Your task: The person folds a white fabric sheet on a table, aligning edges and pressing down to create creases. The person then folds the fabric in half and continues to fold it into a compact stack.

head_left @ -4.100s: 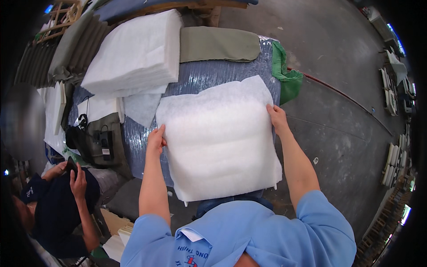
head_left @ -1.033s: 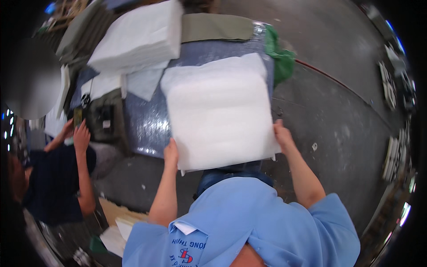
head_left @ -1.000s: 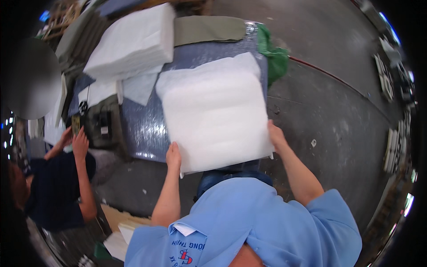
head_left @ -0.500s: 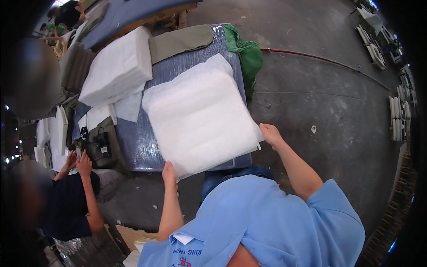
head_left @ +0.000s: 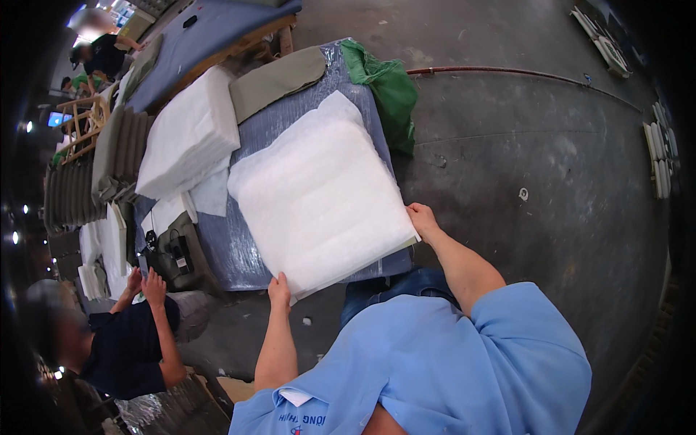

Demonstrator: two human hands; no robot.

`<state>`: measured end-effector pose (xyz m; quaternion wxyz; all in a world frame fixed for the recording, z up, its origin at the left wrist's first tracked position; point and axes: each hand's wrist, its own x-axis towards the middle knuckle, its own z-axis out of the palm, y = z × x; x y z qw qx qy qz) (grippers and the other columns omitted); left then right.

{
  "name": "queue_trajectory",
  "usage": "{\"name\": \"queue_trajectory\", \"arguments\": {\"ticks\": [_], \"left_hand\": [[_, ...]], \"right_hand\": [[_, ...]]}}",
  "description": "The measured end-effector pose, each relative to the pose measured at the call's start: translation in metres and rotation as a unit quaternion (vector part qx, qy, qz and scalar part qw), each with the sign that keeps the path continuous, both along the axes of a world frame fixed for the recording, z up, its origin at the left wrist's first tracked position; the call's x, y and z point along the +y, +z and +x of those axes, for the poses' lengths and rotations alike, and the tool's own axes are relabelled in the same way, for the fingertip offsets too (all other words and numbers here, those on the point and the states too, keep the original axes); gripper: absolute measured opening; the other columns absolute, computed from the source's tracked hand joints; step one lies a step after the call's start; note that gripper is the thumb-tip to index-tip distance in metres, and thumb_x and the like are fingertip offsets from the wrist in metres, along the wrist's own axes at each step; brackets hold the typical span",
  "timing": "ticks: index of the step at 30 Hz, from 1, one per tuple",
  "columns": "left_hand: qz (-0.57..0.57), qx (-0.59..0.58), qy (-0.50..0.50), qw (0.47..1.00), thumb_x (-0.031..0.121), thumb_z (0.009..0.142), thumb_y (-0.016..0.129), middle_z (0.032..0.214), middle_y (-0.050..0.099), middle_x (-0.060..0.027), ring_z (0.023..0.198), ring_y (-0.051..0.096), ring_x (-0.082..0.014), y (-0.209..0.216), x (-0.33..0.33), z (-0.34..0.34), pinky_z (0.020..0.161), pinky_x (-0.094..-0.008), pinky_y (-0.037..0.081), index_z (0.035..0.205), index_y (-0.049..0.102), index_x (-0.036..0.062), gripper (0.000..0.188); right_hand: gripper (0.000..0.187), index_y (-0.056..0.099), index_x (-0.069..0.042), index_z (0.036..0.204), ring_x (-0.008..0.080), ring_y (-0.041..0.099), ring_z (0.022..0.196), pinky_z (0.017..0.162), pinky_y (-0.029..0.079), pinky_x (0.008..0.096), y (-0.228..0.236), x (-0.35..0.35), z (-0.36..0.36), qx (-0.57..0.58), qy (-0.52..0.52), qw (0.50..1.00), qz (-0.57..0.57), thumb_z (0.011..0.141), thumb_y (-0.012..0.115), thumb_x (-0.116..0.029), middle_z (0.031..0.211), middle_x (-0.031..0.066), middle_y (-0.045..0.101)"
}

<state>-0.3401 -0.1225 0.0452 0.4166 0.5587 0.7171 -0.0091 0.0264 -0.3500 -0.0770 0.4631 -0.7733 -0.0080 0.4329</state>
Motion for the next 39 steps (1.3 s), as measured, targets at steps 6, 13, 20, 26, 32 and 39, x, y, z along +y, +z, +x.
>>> {"name": "queue_trajectory", "arguments": {"ticks": [6, 13, 20, 26, 32, 39], "left_hand": [[0.150, 0.064, 0.036, 0.986, 0.032, 0.103, 0.066, 0.142, 0.063, -0.0203, 0.124, 0.064, -0.0286, 0.015, 0.011, -0.008, 0.103, -0.0393, 0.050, 0.147, 0.056, -0.0026, 0.057], [0.027, -0.123, 0.068, 0.990, 0.034, 0.108, 0.056, 0.134, 0.067, -0.0188, 0.119, 0.066, -0.0282, 0.010, 0.010, 0.004, 0.103, -0.0403, 0.051, 0.138, 0.059, -0.0074, 0.051], [-0.071, -0.149, 0.136, 0.977, 0.049, 0.111, 0.047, 0.139, 0.063, -0.0188, 0.122, 0.064, -0.0306, -0.009, 0.019, 0.007, 0.105, -0.0441, 0.051, 0.144, 0.054, -0.0066, 0.065], [-0.100, -0.221, 0.221, 0.945, 0.056, 0.110, 0.046, 0.139, 0.063, -0.0181, 0.125, 0.062, -0.0305, -0.011, 0.026, 0.009, 0.103, -0.0447, 0.051, 0.146, 0.054, -0.0043, 0.071], [-0.075, -0.101, 0.140, 0.982, 0.065, 0.108, 0.041, 0.131, 0.068, -0.0169, 0.095, 0.067, -0.0196, 0.011, 0.041, -0.037, 0.082, -0.0370, 0.053, 0.149, 0.052, 0.0016, 0.076], [-0.109, -0.179, 0.176, 0.962, 0.065, 0.108, 0.039, 0.134, 0.067, -0.0196, 0.117, 0.067, -0.0267, -0.010, 0.003, -0.039, 0.097, -0.0367, 0.051, 0.139, 0.061, -0.0060, 0.081]], "right_hand": [[0.028, 0.075, -0.003, 0.121, 0.0163, 0.068, 0.087, 0.080, 0.055, 0.0325, 0.058, -0.022, 0.050, -0.141, -0.010, 0.989, -0.046, 0.102, 0.067, -0.022, 0.103, 0.0060, 0.076], [0.036, 0.069, -0.001, 0.128, 0.0185, 0.067, 0.103, 0.092, 0.052, 0.0338, 0.086, -0.005, 0.012, -0.149, 0.094, 0.984, -0.003, 0.108, 0.057, -0.029, 0.116, 0.0123, 0.075], [0.066, 0.065, 0.004, 0.131, 0.0402, 0.065, 0.123, 0.103, 0.049, 0.0461, 0.085, 0.019, -0.017, -0.061, 0.158, 0.977, -0.129, 0.103, 0.056, -0.056, 0.128, 0.0269, 0.069], [0.078, 0.061, 0.007, 0.139, 0.0359, 0.064, 0.127, 0.107, 0.048, 0.0418, 0.071, 0.019, -0.004, 0.108, 0.131, 0.985, -0.030, 0.100, 0.061, -0.060, 0.134, 0.0271, 0.067], [0.072, 0.058, 0.009, 0.141, 0.0243, 0.064, 0.124, 0.106, 0.048, 0.0369, 0.095, 0.013, 0.027, -0.157, 0.141, 0.967, -0.143, 0.099, 0.068, -0.050, 0.136, 0.0185, 0.068], [0.050, 0.062, 0.001, 0.137, 0.0173, 0.066, 0.114, 0.099, 0.050, 0.0332, 0.123, 0.034, -0.001, 0.035, 0.162, 0.986, -0.028, 0.104, 0.066, -0.036, 0.126, 0.0116, 0.072]]}}
